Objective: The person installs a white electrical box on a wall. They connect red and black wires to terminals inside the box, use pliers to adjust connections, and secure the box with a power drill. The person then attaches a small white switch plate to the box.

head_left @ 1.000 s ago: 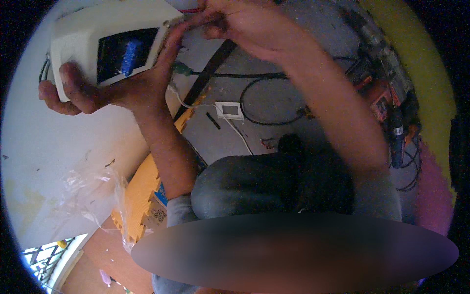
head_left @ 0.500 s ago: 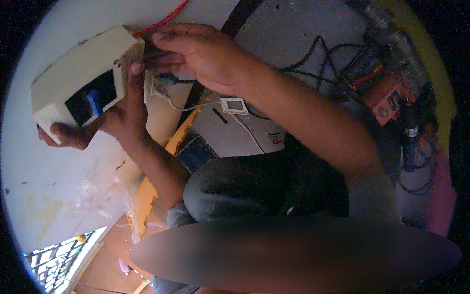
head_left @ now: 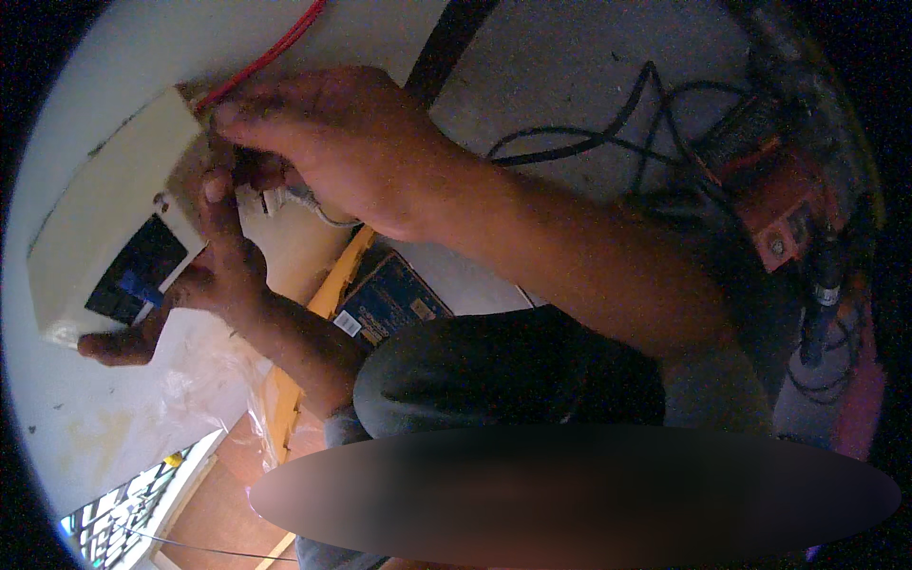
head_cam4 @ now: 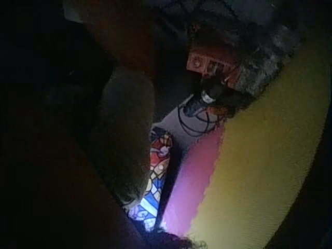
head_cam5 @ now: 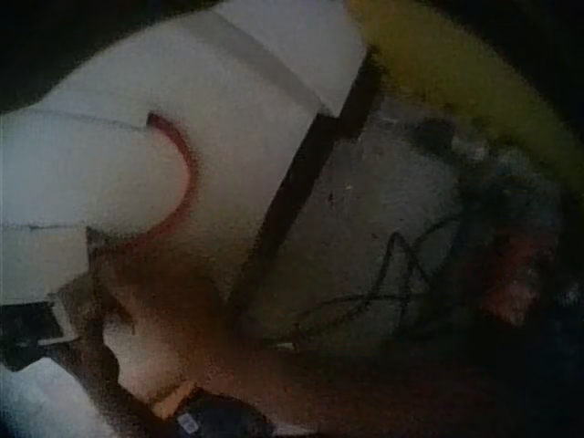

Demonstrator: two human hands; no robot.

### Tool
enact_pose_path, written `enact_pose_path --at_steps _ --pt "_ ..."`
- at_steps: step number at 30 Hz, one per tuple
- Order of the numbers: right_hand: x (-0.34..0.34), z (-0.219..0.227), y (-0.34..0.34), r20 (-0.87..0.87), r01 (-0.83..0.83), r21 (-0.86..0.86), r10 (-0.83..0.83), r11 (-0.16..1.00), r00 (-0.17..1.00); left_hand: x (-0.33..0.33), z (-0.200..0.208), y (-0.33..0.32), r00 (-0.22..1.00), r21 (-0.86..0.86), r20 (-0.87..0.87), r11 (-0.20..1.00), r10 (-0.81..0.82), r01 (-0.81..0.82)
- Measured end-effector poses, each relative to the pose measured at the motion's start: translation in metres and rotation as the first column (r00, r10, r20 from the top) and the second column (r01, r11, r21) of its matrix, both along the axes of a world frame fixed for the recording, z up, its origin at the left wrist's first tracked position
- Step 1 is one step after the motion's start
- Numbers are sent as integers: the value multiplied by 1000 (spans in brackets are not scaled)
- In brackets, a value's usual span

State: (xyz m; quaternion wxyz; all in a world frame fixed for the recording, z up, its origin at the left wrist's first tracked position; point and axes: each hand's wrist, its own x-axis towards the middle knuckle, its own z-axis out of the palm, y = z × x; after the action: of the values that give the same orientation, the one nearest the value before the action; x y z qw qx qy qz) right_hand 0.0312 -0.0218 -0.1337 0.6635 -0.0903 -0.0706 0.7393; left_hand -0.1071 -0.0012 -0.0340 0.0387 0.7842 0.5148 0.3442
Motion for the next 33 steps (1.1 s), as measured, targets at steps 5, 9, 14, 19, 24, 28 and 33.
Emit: enact_pose_path --at_steps 5,9,14,19,24,28,33 --pt "9 9 -13 226 90 29 -94 996 970 -3 0 -2 975 -33 142 985 172 -169" --pt "1 11 -12 294 259 82 -271 962 916 -9 7 -5 970 -166 185 978 156 -126" --pt "4 -7 -4 365 170 130 -207 977 908 -19 12 -1 997 -96 -61 993 57 -63" --pt "68 -20 -14 892 -116 69 -9 991 451 -13 21 17 987 -335 155 938 -41 92" --pt "213 -16 -134 975 6 2 0 1000 -221 -3 23 29 981 -315 142 934 -130 170" --pt "306 -27 -262 671 275 -16 214 961 -709 -3 21 31 979 -244 75 948 -190 203" --pt "304 -49 -396 425 380 -203 431 902 -796 1 15 34 972 -145 -30 963 -234 227"
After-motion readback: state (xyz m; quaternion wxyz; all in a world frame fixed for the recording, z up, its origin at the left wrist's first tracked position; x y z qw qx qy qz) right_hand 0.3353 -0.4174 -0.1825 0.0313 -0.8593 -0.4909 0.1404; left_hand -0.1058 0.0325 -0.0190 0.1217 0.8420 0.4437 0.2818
